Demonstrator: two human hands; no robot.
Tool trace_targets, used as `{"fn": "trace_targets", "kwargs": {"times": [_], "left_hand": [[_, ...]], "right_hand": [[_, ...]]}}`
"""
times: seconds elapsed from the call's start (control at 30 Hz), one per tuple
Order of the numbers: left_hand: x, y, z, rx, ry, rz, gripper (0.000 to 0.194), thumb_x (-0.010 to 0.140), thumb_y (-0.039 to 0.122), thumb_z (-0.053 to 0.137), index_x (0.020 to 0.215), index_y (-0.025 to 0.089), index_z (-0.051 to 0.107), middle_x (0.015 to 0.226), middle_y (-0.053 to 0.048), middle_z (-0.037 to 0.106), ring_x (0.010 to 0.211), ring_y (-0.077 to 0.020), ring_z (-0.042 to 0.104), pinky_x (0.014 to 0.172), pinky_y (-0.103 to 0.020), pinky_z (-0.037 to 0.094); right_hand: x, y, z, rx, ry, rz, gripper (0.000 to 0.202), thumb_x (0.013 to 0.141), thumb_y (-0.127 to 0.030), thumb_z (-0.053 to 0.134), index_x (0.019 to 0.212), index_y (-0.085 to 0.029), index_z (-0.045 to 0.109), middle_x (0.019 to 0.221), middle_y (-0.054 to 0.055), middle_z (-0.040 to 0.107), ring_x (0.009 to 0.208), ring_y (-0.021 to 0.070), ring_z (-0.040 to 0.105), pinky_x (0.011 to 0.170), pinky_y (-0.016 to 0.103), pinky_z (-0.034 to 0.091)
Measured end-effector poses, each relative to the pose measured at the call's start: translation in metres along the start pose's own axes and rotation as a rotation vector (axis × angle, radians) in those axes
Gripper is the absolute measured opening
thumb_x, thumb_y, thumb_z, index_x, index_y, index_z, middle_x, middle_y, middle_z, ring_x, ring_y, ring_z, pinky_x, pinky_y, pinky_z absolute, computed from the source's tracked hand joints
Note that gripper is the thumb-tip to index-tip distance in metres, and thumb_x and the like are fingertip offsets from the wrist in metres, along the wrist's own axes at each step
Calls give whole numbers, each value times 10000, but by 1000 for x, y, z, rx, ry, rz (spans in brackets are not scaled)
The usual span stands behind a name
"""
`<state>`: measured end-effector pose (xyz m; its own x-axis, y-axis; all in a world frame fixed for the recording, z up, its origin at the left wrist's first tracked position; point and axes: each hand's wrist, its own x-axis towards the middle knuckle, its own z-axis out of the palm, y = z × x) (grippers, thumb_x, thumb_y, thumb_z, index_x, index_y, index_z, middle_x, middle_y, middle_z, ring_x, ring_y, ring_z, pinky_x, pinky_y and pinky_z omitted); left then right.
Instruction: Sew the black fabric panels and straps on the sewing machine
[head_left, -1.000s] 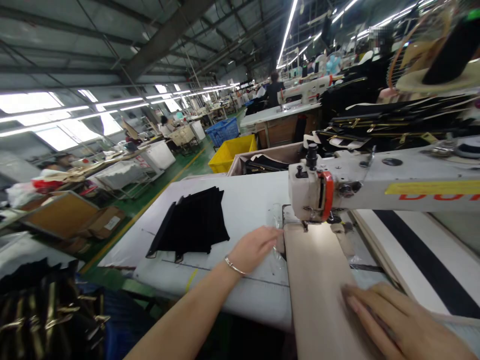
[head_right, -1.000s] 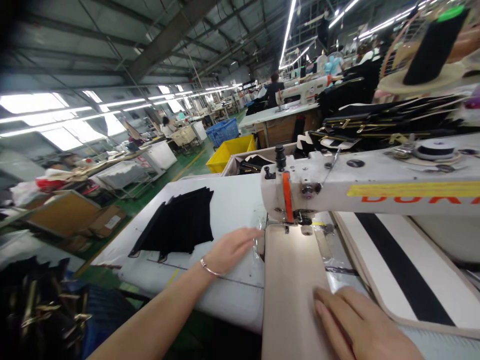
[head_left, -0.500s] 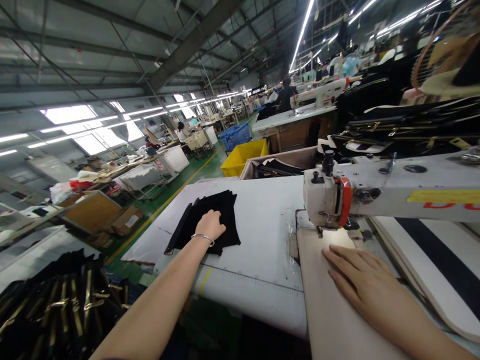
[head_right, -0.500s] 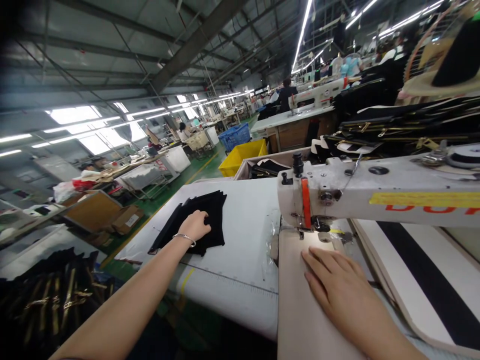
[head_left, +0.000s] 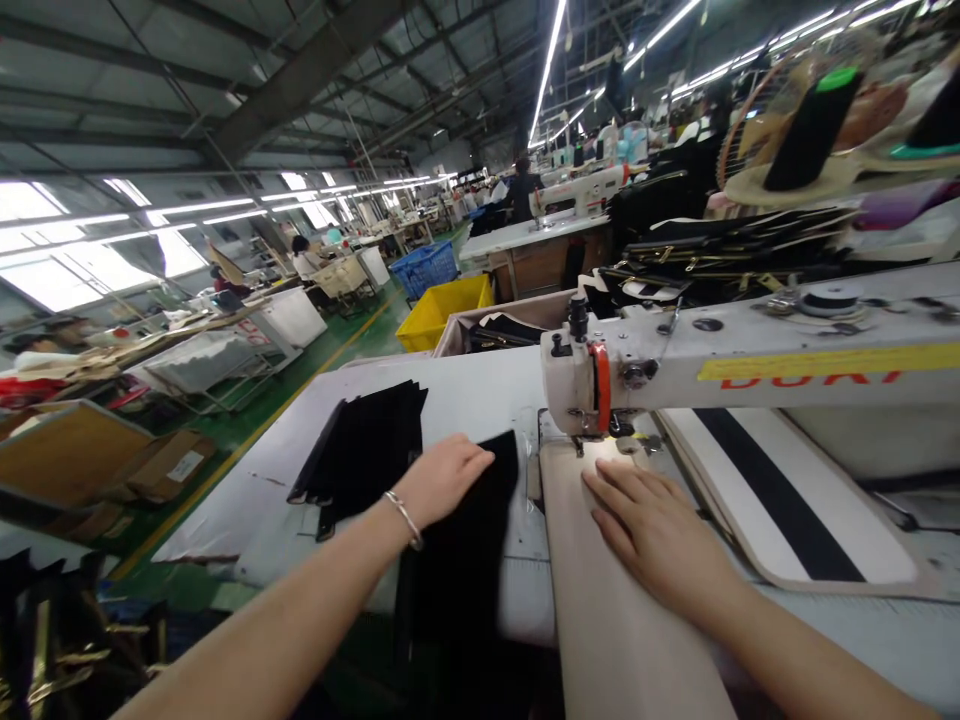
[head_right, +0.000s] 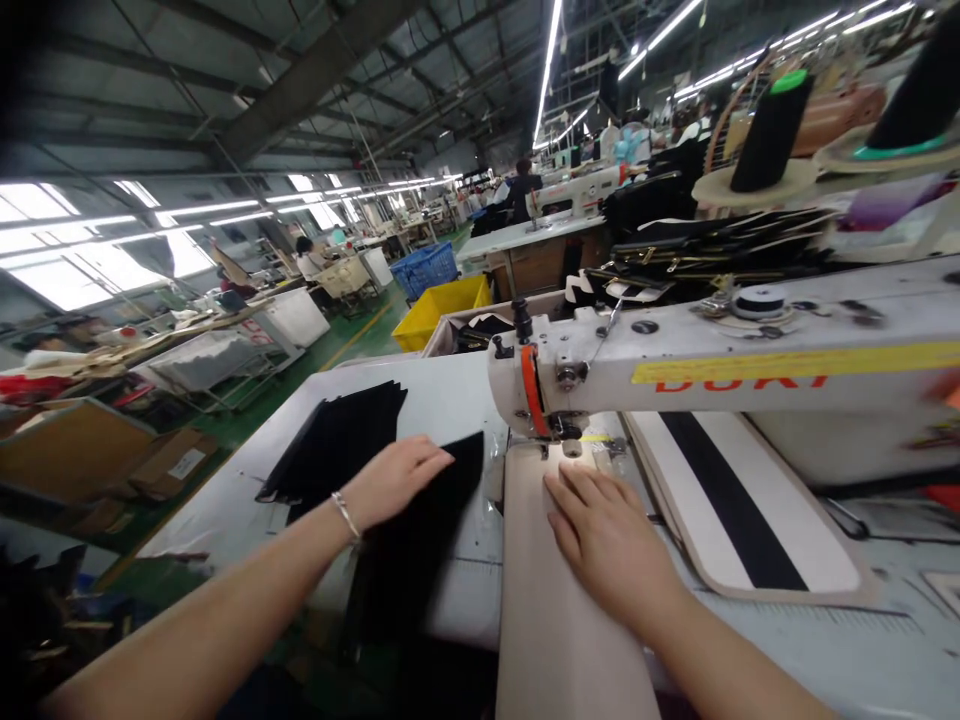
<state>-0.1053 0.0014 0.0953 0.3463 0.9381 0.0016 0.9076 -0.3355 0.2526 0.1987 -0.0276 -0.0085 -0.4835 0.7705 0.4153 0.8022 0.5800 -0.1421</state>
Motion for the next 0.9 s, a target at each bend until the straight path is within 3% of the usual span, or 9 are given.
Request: {"fn": "trace_targets", "kwargs": {"times": [0.13, 0.23, 0.33, 0.43, 0.53, 0.6, 0.7, 0.8, 0.9], "left_hand": [[25, 15, 65, 132, 174, -26, 372, 854, 368, 607, 1148, 142, 581, 1103, -119, 568, 1071, -263, 517, 957, -414, 404], [35, 13, 81, 38, 148, -96, 269, 810, 374, 663, 953, 156, 598, 943, -64, 567, 924, -225, 537, 856, -361, 444], [30, 13, 60, -144, 64, -57, 207, 847, 367, 609, 885, 166, 577, 835, -13, 560, 783, -170, 523, 747, -291, 447], [14, 9, 10, -419, -25, 17, 293, 928, 421, 467, 939, 165, 610, 831, 4, 588, 768, -146, 520, 736, -263, 433], [5, 6, -34, -630, 94, -88, 479, 985, 460, 263, 1040, 155, 627, 717, 9, 560, 623, -111, 480, 600, -223, 397], [8, 12, -37, -649, 59, -89, 502, 986, 448, 238, 1055, 158, 641, 681, 6, 558, 589, -110, 476, 575, -221, 393], [24, 38, 2, -498, -113, 67, 281, 917, 336, 441, 976, 176, 664, 876, -19, 649, 817, -167, 581, 769, -273, 458], [44, 64, 58, -372, -28, 87, 188, 822, 192, 550, 999, 191, 613, 957, -29, 650, 874, -183, 595, 797, -291, 472], [57, 74, 89, -267, 77, 104, 53, 823, 182, 563, 871, 193, 584, 895, -30, 639, 835, -187, 593, 744, -290, 475]], "right_hand": [[1, 0, -2, -4, 0, 5, 426, 930, -350, 423, 1338, -250, 493, 1323, 86, 531, 1213, 273, 478, 985, 478, 390], [1, -1, -3, -4, -1, 10, 426, 927, -346, 427, 1335, -245, 494, 1325, 88, 529, 1205, 275, 485, 983, 482, 392], [1, -2, -3, -2, -11, 16, 422, 925, -339, 431, 1331, -244, 497, 1327, 86, 525, 1207, 274, 481, 992, 481, 386], [1, -2, -4, 4, -28, 19, 426, 927, -336, 430, 1339, -245, 488, 1340, 83, 514, 1223, 274, 464, 1004, 477, 375], [1, -2, -4, 7, -37, 28, 423, 933, -335, 421, 1341, -242, 485, 1352, 83, 501, 1230, 275, 453, 1017, 482, 359], [1, -3, -4, 6, -31, 31, 419, 932, -341, 424, 1333, -241, 492, 1345, 83, 507, 1228, 275, 455, 1017, 481, 358], [1, -3, -4, 3, -36, 29, 425, 931, -345, 427, 1335, -227, 488, 1352, 84, 501, 1236, 274, 445, 1025, 475, 351], [0, -2, -4, 2, -50, 24, 456, 930, -312, 417, 1368, -187, 446, 1368, 94, 486, 1241, 273, 434, 1041, 474, 334], [1, -2, -6, 9, -58, 19, 470, 923, -267, 410, 1386, -194, 424, 1367, 91, 488, 1236, 266, 439, 1035, 465, 342]]}}
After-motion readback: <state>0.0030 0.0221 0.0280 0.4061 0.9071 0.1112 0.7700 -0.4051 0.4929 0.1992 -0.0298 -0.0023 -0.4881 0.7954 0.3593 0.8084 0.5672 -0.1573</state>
